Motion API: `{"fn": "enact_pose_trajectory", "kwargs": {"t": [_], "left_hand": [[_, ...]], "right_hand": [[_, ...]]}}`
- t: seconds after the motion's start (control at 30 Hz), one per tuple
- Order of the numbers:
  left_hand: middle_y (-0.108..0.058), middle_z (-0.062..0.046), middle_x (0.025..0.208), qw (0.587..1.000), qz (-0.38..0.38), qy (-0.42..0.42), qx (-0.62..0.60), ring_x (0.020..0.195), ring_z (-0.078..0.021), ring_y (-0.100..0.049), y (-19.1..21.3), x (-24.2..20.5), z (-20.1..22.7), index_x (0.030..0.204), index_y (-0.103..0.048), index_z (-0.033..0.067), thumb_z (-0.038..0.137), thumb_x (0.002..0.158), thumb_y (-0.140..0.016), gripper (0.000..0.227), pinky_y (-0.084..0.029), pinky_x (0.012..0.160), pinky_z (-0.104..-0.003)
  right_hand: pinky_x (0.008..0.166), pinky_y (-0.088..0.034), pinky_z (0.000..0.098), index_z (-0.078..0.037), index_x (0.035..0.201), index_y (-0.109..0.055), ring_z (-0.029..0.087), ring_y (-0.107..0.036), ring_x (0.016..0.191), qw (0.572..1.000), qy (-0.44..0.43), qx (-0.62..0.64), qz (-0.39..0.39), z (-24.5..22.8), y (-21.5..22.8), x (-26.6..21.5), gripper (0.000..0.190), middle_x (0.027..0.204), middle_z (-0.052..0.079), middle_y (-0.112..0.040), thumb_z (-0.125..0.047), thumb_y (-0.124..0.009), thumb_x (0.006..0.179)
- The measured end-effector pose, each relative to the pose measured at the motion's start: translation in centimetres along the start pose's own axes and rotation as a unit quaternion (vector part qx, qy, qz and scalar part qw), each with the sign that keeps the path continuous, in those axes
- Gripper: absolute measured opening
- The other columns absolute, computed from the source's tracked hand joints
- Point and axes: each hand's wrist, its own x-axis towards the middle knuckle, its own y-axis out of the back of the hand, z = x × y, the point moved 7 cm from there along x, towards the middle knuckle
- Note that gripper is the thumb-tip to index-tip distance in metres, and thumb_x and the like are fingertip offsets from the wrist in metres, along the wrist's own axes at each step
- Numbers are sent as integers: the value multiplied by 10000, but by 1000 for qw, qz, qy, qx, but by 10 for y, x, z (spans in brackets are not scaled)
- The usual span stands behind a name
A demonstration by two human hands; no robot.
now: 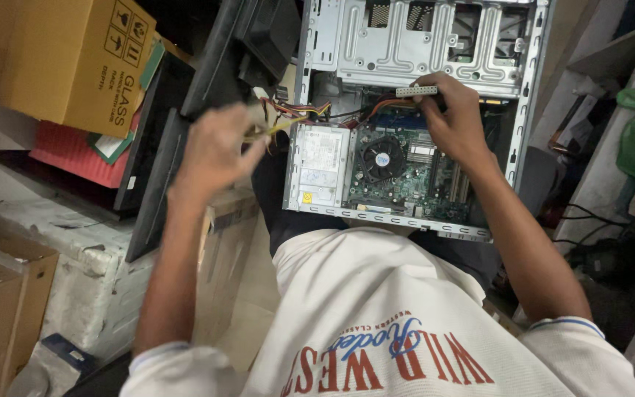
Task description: The person sits on the floor and works inside an open computer case. They disconnect cables, remove a white connector, and use a toothbrush to clean the connector and other internal components.
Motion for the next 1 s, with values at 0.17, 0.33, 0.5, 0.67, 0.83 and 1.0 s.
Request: {"fn": "enact_pose_trajectory", "kwargs": {"t": [0.17,0.33,0.5,0.67,0.83,1.0], "left_hand": [[-612,-73,991,996,38,-77,21,986,-268,-593,17,70,-22,1027,-647,76,123,959,-787,163,-461,891,-436],[-611,-86,1106,960,199,-154,121,1091,-301,-583,4,104,-46,1027,-602,64,82,954,-771,185,-446,935,-436],[-616,-102,999,982,186,9,22,953,-287,-586,-70,114,-130,1024,-595,39,117,1001,-780,203,-455,807,-440],[-610,-28,860,887,118,201,-400,807,-133,-550,-172,106,-196,1004,-610,49,156,1029,-722,157,-484,746,-338],[-612,40,841,806,182,254,-503,778,-80,-583,-177,80,-192,997,-646,73,109,904,-812,194,-523,693,-260],[-700,-48,931,884,169,172,-400,869,-113,-661,-120,65,-175,1006,-688,26,34,952,-755,87,-539,802,-263]], "right_hand": [[729,-532,314,1,1150,-634,209,-698,873,1000,-9,-7,-4,0,0,-1,163,1017,135,-701,55,-654,998],[710,-525,331,-3,1141,-641,232,-699,846,1000,-13,-24,-10,-1,1,-3,168,978,137,-705,57,-647,984],[723,-531,330,-7,1138,-647,256,-712,870,999,2,-47,-23,-8,4,-1,177,990,142,-707,44,-657,970],[737,-528,356,-13,1133,-657,268,-713,887,998,-6,-50,-22,-11,3,-2,171,994,141,-711,45,-648,973],[723,-535,363,-19,1129,-661,275,-718,880,996,-30,-81,-25,-8,2,3,166,983,146,-711,17,-674,967],[745,-538,368,-17,1140,-658,286,-729,925,997,3,-73,-14,-8,2,2,182,995,147,-719,34,-666,965]]}}
